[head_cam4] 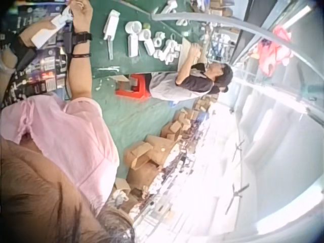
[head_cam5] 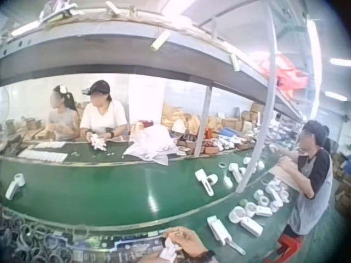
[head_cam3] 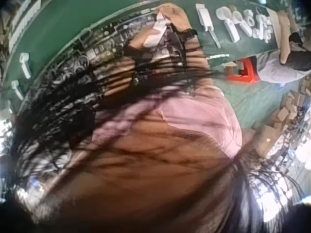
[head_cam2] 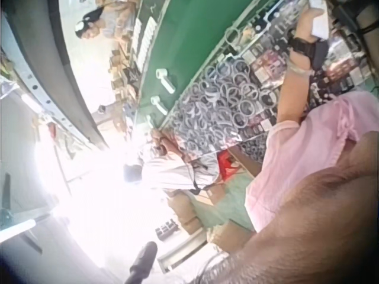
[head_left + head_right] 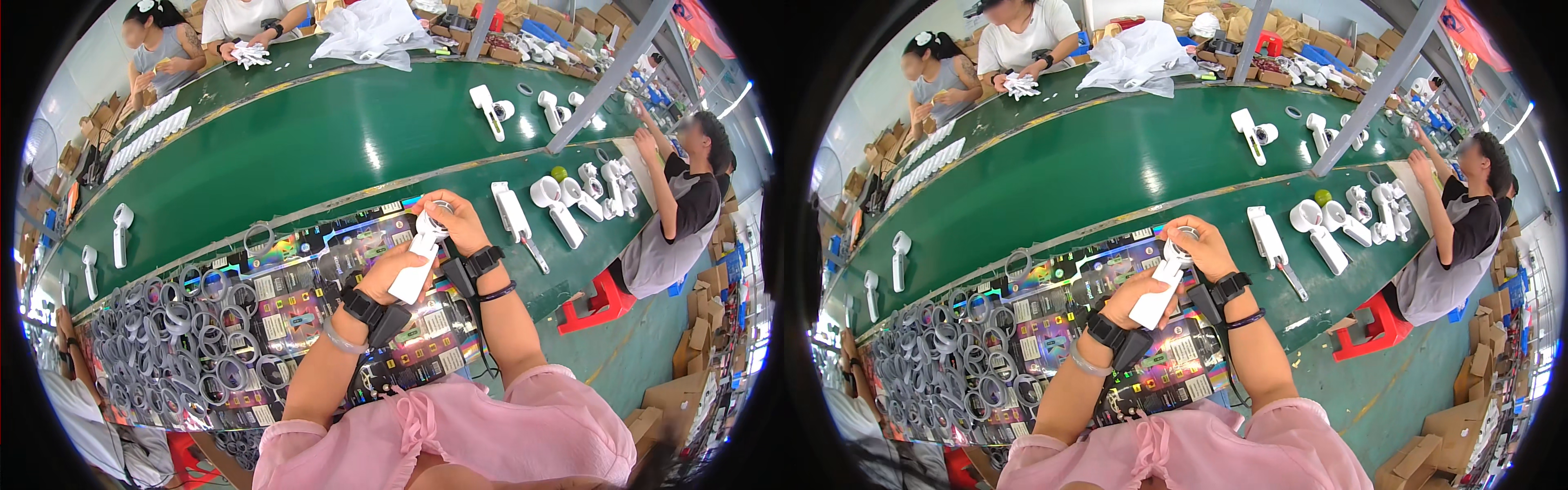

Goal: The person is assembling small handheld fans on an assembly line.

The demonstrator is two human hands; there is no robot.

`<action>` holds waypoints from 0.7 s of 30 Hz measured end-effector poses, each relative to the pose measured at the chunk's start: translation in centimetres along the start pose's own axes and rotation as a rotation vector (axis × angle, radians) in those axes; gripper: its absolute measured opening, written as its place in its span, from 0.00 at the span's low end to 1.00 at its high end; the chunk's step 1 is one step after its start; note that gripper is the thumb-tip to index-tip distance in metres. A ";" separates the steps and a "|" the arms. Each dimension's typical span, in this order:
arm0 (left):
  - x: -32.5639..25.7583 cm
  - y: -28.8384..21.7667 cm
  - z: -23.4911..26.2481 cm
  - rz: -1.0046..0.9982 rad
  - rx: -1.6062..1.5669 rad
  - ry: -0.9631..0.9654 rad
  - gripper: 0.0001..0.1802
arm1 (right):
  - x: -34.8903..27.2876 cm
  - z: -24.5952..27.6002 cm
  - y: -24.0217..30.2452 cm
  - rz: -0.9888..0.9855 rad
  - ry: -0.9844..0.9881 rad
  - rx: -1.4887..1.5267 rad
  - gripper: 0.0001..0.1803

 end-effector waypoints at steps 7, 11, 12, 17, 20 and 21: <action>-0.1 1.5 -0.8 -0.072 0.046 -0.084 0.17 | -0.2 -0.3 -0.3 0.082 -0.054 -0.099 0.08; -0.1 1.6 -0.7 -0.066 0.013 -0.104 0.17 | -0.2 -0.6 0.0 0.093 -0.050 -0.124 0.07; -0.3 1.4 -0.8 -0.069 0.015 -0.104 0.17 | -0.1 -0.7 0.2 0.094 -0.048 -0.123 0.08; 0.5 1.3 -0.7 -0.028 0.044 -0.101 0.16 | 0.0 0.0 -0.2 0.039 -0.072 -0.087 0.09; 0.3 0.9 -0.6 -0.013 0.025 -0.069 0.16 | 0.2 0.0 -0.1 0.042 -0.036 -0.104 0.09; 0.1 0.8 -0.5 -0.026 0.020 -0.073 0.16 | 0.2 -0.2 0.0 0.071 -0.041 -0.088 0.11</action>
Point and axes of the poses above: each hand's wrist, its own x-axis towards the middle knuckle, its own z-axis out of the back of the hand, y = z × x, the point moved 2 cm from there along x, towards the middle knuckle, and after that the axes turned 12 degrees about -y, right-handed, at the moved point
